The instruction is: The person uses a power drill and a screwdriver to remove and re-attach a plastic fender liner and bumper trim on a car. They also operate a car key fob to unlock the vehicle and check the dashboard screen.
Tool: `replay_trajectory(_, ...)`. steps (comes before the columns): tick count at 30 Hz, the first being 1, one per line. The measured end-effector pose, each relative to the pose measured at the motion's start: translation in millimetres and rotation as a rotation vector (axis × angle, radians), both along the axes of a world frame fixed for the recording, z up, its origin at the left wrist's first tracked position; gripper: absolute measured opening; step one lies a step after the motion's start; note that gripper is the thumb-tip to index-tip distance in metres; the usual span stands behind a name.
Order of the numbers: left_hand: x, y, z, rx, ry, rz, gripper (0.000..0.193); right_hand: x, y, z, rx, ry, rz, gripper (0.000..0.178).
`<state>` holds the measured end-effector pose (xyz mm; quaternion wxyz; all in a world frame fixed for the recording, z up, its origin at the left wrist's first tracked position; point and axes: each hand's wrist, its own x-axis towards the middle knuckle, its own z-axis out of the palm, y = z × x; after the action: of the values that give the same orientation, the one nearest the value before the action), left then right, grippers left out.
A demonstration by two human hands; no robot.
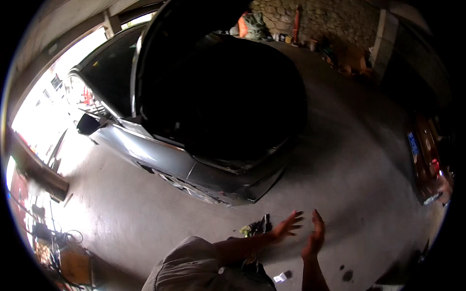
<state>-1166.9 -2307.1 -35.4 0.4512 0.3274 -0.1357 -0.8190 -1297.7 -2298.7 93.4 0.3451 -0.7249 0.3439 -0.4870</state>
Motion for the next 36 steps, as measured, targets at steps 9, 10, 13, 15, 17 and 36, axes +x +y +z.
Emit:
replay_trajectory(9,-58,-98,102,-0.319,0.116,-0.049,0.086,-122,-123,-114,0.980,-0.213,-0.351,0.058)
replay_trajectory(10,-62,-111,99,-0.405,-0.090,-0.058,0.082,-120,-141,-123,1.371,-0.609,-0.346,0.058)
replay_trajectory(13,-93,-172,17,-1.009,-0.833,0.045,0.066,-75,-198,-124,1.225,-0.923,0.259,0.059)
replay_trajectory(15,-76,-227,32,-1.378,-0.983,0.116,0.062,-73,-252,-100,1.236,-0.858,0.334,0.065)
replay_trajectory(17,-60,-288,19,-1.249,-1.274,0.006,0.057,-67,-309,-46,1.387,-0.866,0.252,0.058)
replay_trajectory(36,-6,-425,-293,0.256,-1.719,-0.650,0.024,-606,-541,-308,1.135,1.494,-0.354,0.051)
